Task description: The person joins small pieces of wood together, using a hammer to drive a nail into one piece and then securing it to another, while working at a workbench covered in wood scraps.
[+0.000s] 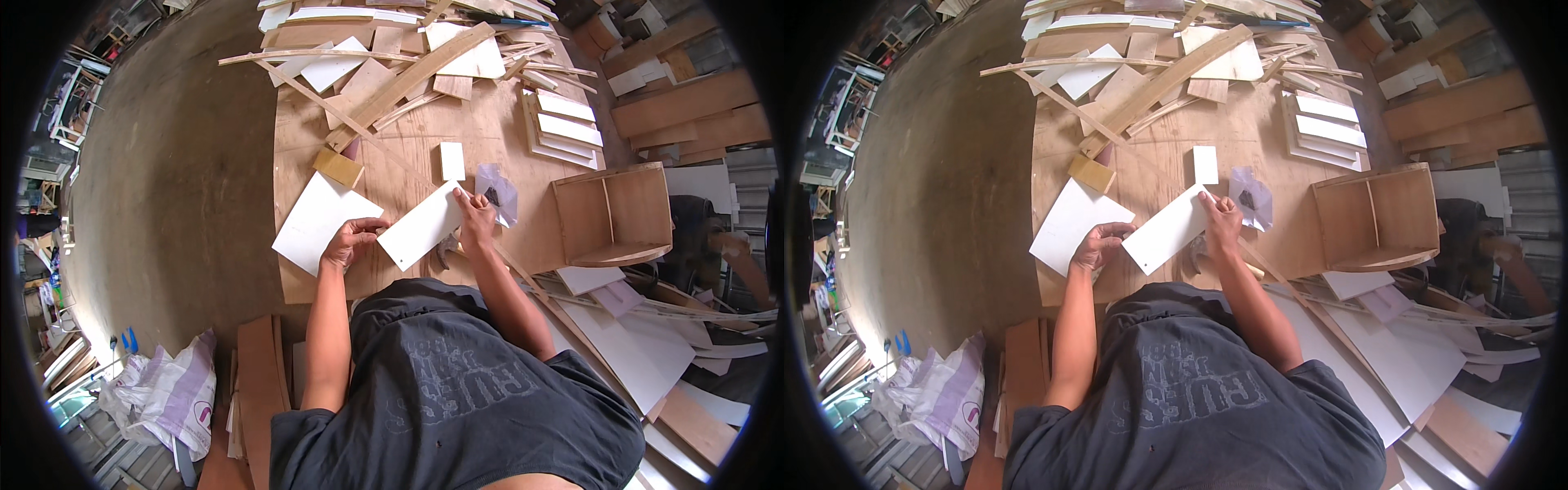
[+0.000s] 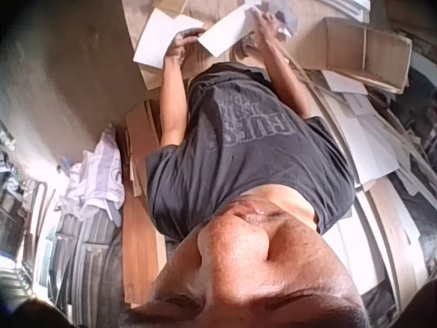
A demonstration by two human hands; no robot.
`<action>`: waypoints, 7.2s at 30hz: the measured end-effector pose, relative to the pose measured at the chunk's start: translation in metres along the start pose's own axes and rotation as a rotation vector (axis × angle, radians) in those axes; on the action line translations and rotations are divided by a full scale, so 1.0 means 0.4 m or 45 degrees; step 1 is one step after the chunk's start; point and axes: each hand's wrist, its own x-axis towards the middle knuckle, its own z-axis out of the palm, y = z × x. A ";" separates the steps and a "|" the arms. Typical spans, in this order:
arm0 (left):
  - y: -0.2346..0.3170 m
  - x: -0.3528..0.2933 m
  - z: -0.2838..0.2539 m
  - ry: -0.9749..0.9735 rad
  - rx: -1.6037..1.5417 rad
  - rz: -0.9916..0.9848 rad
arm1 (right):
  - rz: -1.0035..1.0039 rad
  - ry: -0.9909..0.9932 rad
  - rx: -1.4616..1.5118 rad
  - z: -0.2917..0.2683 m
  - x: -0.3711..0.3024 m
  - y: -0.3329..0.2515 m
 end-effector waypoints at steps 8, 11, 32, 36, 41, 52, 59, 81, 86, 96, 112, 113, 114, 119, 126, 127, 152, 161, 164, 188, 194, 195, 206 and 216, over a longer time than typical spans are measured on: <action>-0.007 0.005 0.000 0.100 0.093 -0.018 | -0.027 0.080 0.133 0.005 -0.008 -0.004; -0.002 0.000 0.009 0.107 0.129 0.023 | -0.033 0.063 0.067 -0.009 -0.004 0.014; -0.047 -0.125 0.287 0.632 1.573 0.706 | -0.576 0.300 -0.433 -0.016 -0.065 0.010; -0.046 -0.137 0.272 0.637 1.746 0.761 | -0.681 0.100 -0.756 -0.071 -0.099 -0.067; -0.036 -0.156 0.269 0.614 1.748 0.705 | -0.293 -0.050 -0.416 -0.113 -0.056 -0.126; -0.047 -0.117 0.259 0.561 1.692 0.721 | -0.345 -0.722 -1.153 0.069 -0.170 -0.168; -0.029 -0.127 0.262 0.533 1.695 0.817 | -0.154 -0.841 -0.800 0.107 -0.189 -0.122; -0.038 -0.129 0.222 0.460 1.629 0.868 | -0.652 -0.781 -1.295 0.171 -0.273 -0.157; -0.029 -0.129 0.215 0.407 1.643 0.904 | -0.755 -0.800 -1.228 0.185 -0.250 -0.112; -0.037 -0.125 0.227 0.489 1.625 0.882 | -0.611 -0.797 -0.968 0.159 -0.256 -0.118; -0.001 -0.139 0.257 0.396 1.418 0.638 | -0.715 -0.716 -0.877 0.125 -0.214 -0.090; 0.004 -0.137 0.265 0.385 1.393 0.632 | -0.760 -0.726 -0.844 0.123 -0.210 -0.085; -0.002 -0.136 0.264 0.432 1.469 0.716 | -0.809 -0.744 -0.810 0.126 -0.211 -0.084; -0.030 -0.125 0.242 0.669 1.988 0.971 | -0.852 -0.810 -0.811 0.131 -0.218 -0.089; -0.032 -0.103 0.306 0.822 1.609 0.832 | -0.764 -0.750 -0.763 0.124 -0.201 -0.086; -0.034 -0.099 0.308 0.852 1.645 0.865 | -0.809 -0.772 -0.787 0.122 -0.200 -0.087; -0.046 -0.112 0.363 1.105 1.561 0.582 | -1.015 -1.018 -0.890 0.124 -0.157 -0.072; -0.068 -0.086 0.355 1.199 1.676 0.622 | -1.118 -1.055 -0.904 0.136 -0.167 -0.055; -0.051 -0.089 0.374 1.178 1.594 0.549 | -1.099 -0.982 -0.946 0.130 -0.161 -0.056; -0.083 -0.082 0.342 1.309 1.510 0.901 | -1.177 -0.871 -1.440 0.085 -0.120 -0.108; -0.089 -0.076 0.336 1.338 1.547 0.836 | -1.114 -0.926 -1.348 0.090 -0.115 -0.095; -0.092 -0.074 0.337 1.341 1.511 0.841 | -1.121 -0.921 -1.324 0.090 -0.114 -0.092; -0.124 -0.056 0.332 1.435 1.493 0.904 | -1.178 -0.885 -1.212 0.070 -0.106 -0.088; -0.140 -0.046 0.343 1.455 1.444 0.871 | -0.958 -0.641 -0.785 -0.281 -0.143 -0.076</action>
